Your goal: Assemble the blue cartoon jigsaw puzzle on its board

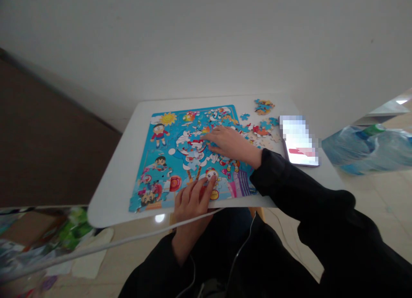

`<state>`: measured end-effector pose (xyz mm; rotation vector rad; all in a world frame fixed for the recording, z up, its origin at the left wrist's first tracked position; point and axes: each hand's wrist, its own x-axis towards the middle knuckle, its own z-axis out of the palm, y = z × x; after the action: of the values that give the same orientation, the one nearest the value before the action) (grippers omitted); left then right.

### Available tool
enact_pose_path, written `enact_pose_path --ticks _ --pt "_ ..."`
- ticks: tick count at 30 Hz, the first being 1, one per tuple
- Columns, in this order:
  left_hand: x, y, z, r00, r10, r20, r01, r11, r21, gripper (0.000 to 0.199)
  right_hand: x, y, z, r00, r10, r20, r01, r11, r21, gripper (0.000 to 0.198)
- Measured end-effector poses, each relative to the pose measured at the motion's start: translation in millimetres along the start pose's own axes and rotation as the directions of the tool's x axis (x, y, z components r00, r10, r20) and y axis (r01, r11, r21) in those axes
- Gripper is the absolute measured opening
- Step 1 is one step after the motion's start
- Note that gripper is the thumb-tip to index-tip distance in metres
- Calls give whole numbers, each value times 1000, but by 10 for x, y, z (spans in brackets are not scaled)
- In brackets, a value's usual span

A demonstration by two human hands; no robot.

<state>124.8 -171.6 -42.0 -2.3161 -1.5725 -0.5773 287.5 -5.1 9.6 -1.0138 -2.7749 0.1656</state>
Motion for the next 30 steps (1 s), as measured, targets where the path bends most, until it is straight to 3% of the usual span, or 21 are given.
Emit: enact_pose_path --ticks 9,13,17,21,23,26,28,30 --pt "-4 -9 -7 1000 5 2 -5 1000 -21 52 200 -16 -139 992 68 109 -59 995 -81 49" --pt "-5 -12 8 1000 4 -1 -4 1000 -30 49 227 -16 -164 980 158 122 -151 986 -65 50" --pt "-9 -10 29 1000 0 -12 -1 999 -41 49 245 86 -183 963 261 68 -270 943 193 50" --pt "-17 -8 32 1000 2 -13 -3 999 -42 49 283 -13 -243 931 364 -16 -290 769 570 30" --pt "-17 -12 26 1000 11 -9 -12 999 -47 50 337 -214 -251 945 327 19 -236 639 732 29" --pt "-19 -21 22 1000 17 11 -16 998 -58 51 481 -600 -188 976 169 139 -204 477 855 29" --pt "-26 -24 29 1000 21 14 -20 998 -61 51 606 -817 -100 981 72 178 -191 452 871 27" --pt "-36 -25 39 1000 25 4 -24 998 -58 47 725 -956 4 984 21 179 -164 516 840 24"
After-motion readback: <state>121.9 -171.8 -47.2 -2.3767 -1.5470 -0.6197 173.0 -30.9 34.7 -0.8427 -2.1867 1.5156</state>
